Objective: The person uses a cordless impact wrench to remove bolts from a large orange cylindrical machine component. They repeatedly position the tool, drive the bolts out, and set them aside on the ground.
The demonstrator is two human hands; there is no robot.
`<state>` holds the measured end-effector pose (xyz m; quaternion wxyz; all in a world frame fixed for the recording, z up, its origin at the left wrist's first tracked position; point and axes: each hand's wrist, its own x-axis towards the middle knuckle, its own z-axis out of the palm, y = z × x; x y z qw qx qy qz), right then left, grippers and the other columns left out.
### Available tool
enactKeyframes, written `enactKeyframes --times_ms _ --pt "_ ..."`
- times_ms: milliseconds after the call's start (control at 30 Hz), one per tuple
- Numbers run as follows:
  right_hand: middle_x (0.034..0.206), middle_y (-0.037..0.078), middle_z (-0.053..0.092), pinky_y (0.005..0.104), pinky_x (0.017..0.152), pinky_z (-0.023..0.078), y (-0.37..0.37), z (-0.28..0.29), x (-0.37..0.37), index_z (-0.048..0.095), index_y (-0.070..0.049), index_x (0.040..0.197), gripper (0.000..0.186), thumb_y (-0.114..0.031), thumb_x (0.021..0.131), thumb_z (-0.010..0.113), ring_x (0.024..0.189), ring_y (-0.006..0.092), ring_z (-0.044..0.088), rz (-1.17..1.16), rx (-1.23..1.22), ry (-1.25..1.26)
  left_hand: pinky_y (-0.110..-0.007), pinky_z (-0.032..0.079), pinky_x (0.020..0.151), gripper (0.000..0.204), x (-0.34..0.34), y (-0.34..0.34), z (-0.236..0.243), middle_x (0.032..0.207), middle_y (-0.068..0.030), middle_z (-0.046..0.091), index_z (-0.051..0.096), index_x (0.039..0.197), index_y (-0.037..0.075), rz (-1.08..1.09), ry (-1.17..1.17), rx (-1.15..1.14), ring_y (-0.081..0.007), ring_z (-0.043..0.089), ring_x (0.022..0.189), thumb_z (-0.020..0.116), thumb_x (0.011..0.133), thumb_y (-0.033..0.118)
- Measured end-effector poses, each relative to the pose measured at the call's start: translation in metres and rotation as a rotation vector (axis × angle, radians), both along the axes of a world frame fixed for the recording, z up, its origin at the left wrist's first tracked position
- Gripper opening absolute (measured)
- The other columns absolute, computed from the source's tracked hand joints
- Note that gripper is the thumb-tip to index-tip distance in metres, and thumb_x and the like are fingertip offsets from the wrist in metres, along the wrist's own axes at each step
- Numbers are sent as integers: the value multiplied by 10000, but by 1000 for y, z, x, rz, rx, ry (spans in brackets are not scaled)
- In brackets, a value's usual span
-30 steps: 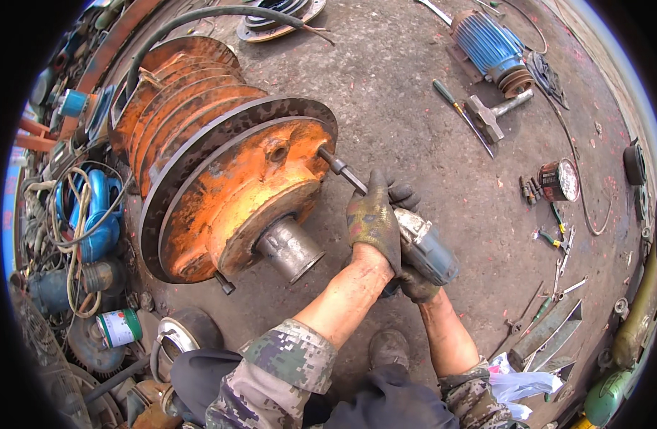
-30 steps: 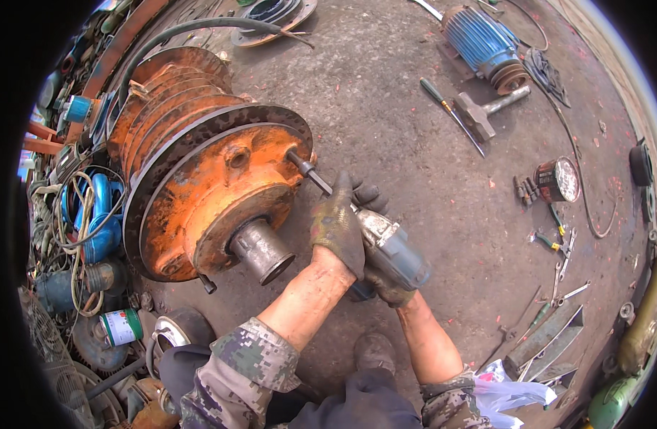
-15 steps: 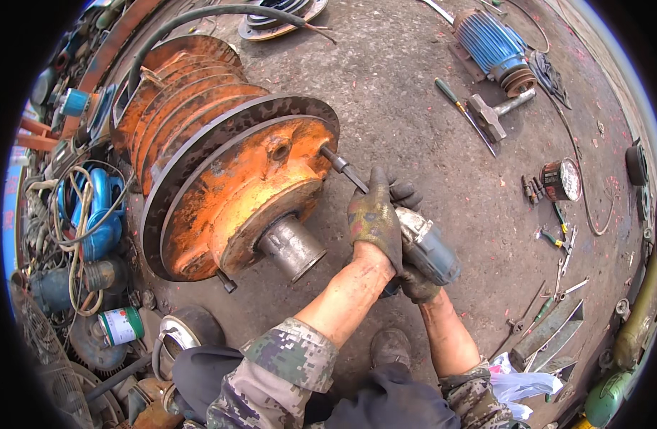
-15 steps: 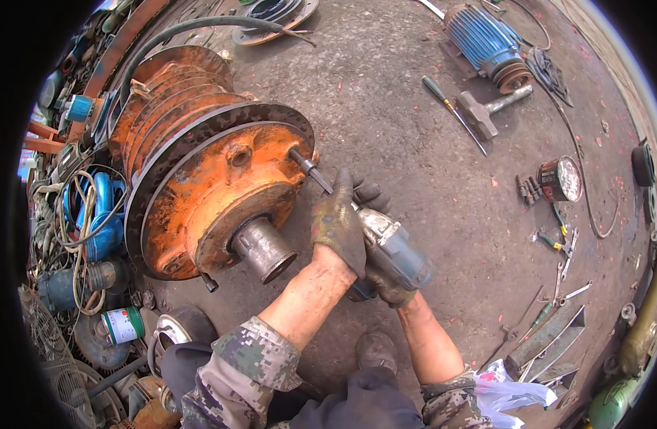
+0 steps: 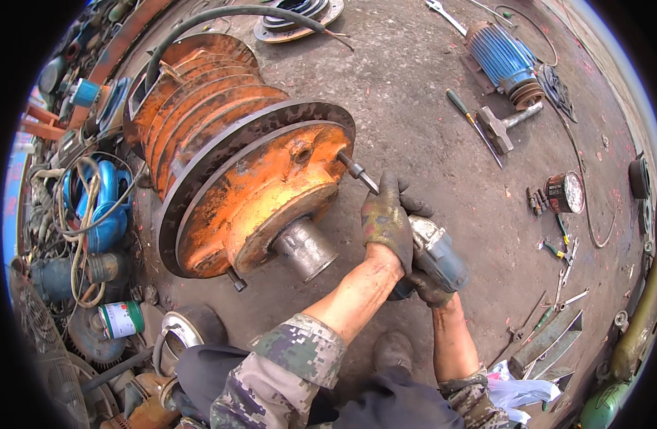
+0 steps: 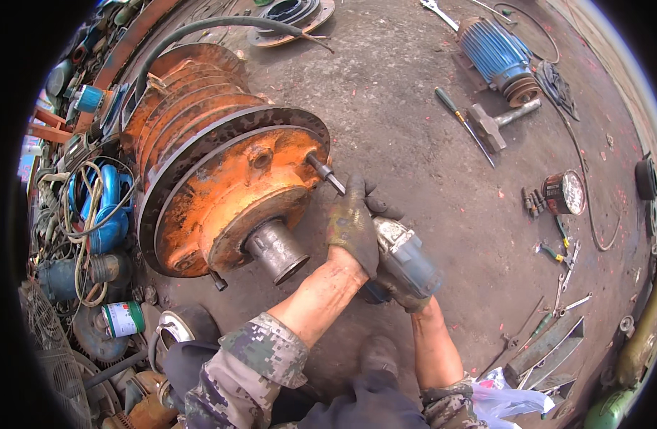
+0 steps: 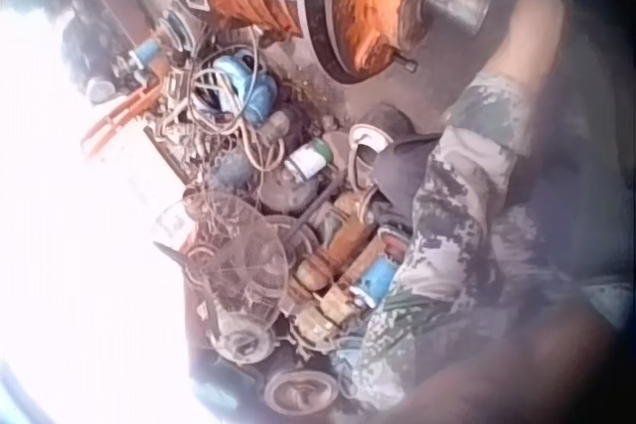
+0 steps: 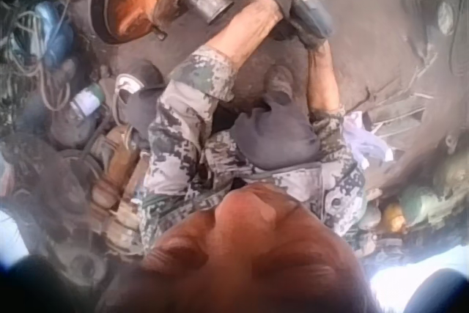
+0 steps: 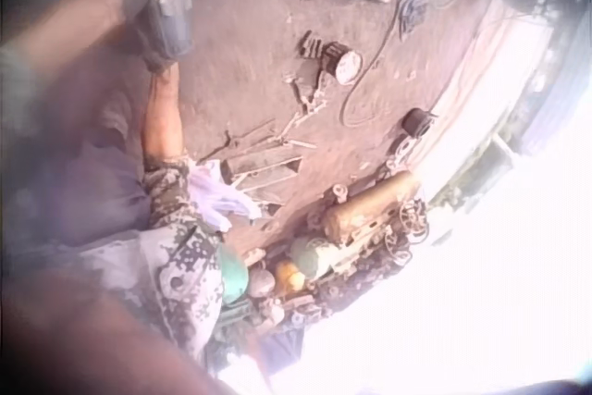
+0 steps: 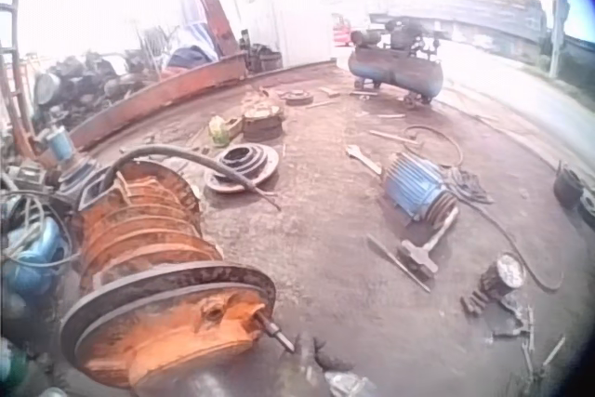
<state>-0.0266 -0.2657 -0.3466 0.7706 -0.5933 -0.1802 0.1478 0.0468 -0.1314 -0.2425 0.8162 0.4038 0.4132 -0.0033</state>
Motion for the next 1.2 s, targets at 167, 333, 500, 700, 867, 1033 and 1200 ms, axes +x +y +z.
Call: enactKeyframes --times_ms 167,333,500,700,867,1033,1200 --pt "1557 79 528 423 1207 371 -9 -2 3 522 -79 1519 705 -137 889 833 1429 241 481 36 -31 165 -349 525 614 473 1 2 10 723 -83 665 574 1164 29 -3 5 -35 -194 657 631 490 1073 485" --pt "1570 90 491 430 1215 350 7 -1 -61 473 -63 1544 696 -221 942 784 1443 258 448 -67 -121 145 -378 507 618 478 -36 2 9 713 -83 680 602 1123 27 -134 70 30 -195 635 610 504 1074 493" --pt "1575 119 460 442 1207 346 -19 -33 -176 393 -89 1588 787 -280 927 776 1439 305 444 -45 -225 271 -318 510 680 416 -117 -14 29 817 -66 662 586 1072 35 -266 118 94 -152 653 709 565 1071 450" --pt "1334 123 596 425 1026 459 47 44 -172 531 -98 1451 500 -260 999 671 1222 294 573 326 -313 139 -326 576 810 456 -203 64 54 925 -89 713 588 1127 29 -112 172 -27 -156 686 859 538 1084 480" --pt "1251 50 607 343 922 497 105 -11 -192 588 -90 1343 272 -172 1085 566 1102 166 583 741 -640 -320 -332 584 786 478 -231 125 60 931 -114 736 611 1182 4 -54 258 62 -183 703 857 495 1100 461" --pt "1484 52 501 326 1136 412 123 -17 -197 404 -85 1563 502 -140 1085 548 1361 168 479 599 -134 -153 -333 581 738 401 -230 155 51 882 -108 724 632 1144 3 -31 315 70 -187 692 797 549 1089 392" --pt "1518 144 457 424 1171 362 134 21 -205 395 -57 1553 576 -171 1031 612 1380 288 454 562 -96 71 -341 587 685 401 -229 162 47 837 -116 716 622 1108 14 -80 322 128 -205 691 737 581 1072 412"
